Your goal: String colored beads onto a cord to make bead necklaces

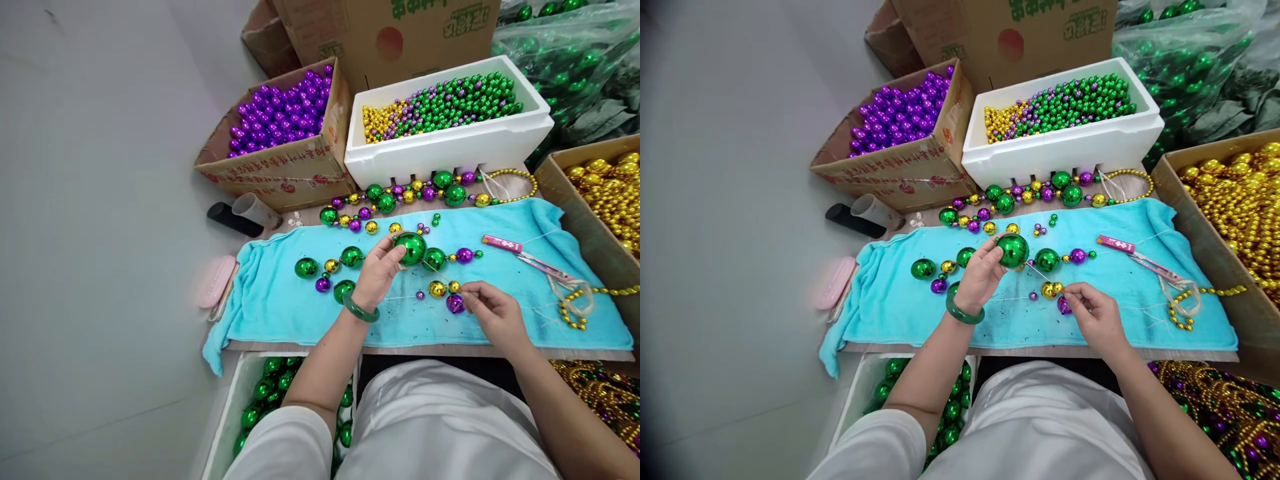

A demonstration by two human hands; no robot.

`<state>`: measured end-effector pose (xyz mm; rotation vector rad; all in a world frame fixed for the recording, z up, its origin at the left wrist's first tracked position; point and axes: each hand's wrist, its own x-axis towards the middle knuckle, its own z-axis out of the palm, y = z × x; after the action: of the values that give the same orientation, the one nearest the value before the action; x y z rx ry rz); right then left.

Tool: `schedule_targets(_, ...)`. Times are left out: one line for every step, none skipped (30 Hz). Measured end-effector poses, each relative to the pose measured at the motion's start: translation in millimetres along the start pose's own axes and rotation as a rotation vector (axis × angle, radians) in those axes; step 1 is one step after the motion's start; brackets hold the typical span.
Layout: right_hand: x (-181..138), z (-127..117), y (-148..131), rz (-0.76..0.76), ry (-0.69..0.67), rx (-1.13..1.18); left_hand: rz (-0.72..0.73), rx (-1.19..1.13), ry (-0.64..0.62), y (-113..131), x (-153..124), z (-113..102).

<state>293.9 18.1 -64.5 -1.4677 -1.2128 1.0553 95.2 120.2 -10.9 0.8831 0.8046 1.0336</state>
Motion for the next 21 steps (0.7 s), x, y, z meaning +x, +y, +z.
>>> schedule_targets(0,-1,0,0.003,0.003,-0.004,-0.001,-0.002,0.001,0,0,0)
schedule_targets(0,-2,1,0.008,0.005,-0.002,-0.001,-0.008,0.001,0,0,0)
schedule_targets(1,-3,0,0.014,0.004,0.009,-0.001,-0.015,-0.002,-1,1,-1)
schedule_targets(1,-4,0,0.020,-0.005,0.031,-0.003,-0.020,-0.008,-1,1,-1)
schedule_targets(2,-4,0,0.025,-0.016,0.062,-0.007,-0.025,-0.015,-1,1,-2)
schedule_targets(2,-4,-1,0.031,-0.030,0.097,-0.016,-0.027,-0.022,-1,1,-2)
schedule_targets(3,-5,-1,0.036,-0.042,0.130,-0.029,-0.028,-0.031,-2,1,-3)
schedule_targets(3,-4,-1,0.041,-0.051,0.156,-0.043,-0.028,-0.042,-2,1,-4)
schedule_targets(3,-4,-1,0.047,-0.051,0.172,-0.051,-0.025,-0.051,-3,0,-4)
schedule_targets(4,-4,-1,0.055,-0.043,0.178,-0.050,-0.017,-0.058,-3,0,-5)
schedule_targets(4,-4,0,0.063,-0.030,0.179,-0.039,0.001,-0.061,-3,-1,-6)
schedule_targets(3,-4,1,0.069,-0.016,0.174,-0.018,0.031,-0.060,-3,-1,-6)
schedule_targets(3,-4,2,0.073,-0.003,0.167,0.011,0.070,-0.057,-3,-2,-7)
schedule_targets(3,-4,3,0.074,0.006,0.158,0.041,0.113,-0.055,-3,-3,-7)
schedule_targets(3,-4,4,0.070,0.010,0.151,0.067,0.153,-0.059,-2,-3,-7)
schedule_targets(3,-4,5,0.063,0.008,0.144,0.083,0.185,-0.069,-2,-4,-6)
schedule_targets(4,-4,6,0.055,0.004,0.138,0.088,0.207,-0.082,-2,-5,-5)
schedule_targets(4,-4,7,0.046,0.000,0.132,0.079,0.226,-0.103,-3,-6,-3)
schedule_targets(5,-3,6,0.040,-0.003,0.129,0.060,0.247,-0.131,-5,-7,0)
schedule_targets(5,-2,6,0.039,-0.004,0.129,0.035,0.275,-0.165,-7,-8,3)
schedule_targets(6,-1,5,0.043,-0.001,0.131,0.011,0.309,-0.199,-9,-9,7)
